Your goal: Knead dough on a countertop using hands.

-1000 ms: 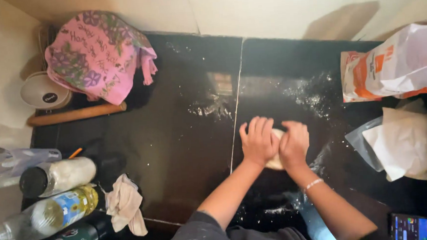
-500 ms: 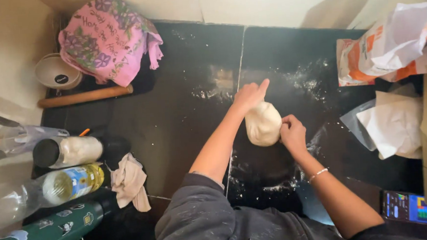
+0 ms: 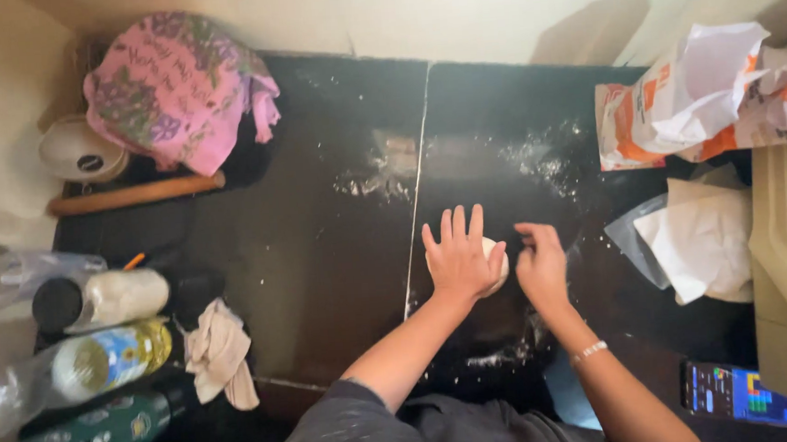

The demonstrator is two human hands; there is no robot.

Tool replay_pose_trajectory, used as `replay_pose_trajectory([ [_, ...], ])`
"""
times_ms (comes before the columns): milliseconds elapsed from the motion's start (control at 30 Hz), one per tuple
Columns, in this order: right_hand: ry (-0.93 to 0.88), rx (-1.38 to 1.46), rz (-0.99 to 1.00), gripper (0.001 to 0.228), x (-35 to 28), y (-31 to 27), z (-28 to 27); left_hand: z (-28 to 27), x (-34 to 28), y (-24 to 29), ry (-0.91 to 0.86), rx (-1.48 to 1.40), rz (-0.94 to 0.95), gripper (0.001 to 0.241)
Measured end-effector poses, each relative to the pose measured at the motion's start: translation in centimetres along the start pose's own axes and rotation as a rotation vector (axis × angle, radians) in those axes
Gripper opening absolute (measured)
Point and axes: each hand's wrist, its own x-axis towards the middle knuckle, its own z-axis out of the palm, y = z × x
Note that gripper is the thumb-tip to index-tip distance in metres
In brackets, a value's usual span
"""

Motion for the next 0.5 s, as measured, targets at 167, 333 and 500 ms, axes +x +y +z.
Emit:
replay_pose_trajectory([
  [167, 0.029, 0.028, 0.118, 0.044, 0.6, 2.5, -1.8, 3.9, 6.1, 0.0, -0.091, -0.03, 0.024, 0.078],
  [333, -0.208, 0.139, 0.316, 0.034, -0.2, 6.0, 1.1, 5.7, 9.5, -0.5, -0.261, -0.178, 0.011, 0.085],
  [500, -0.433, -0.101, 0.356, 0.035, -0.4, 2.0, 2.8, 4.6, 12.2, -7.2, -0.598, -0.557, -0.447, 0.066],
])
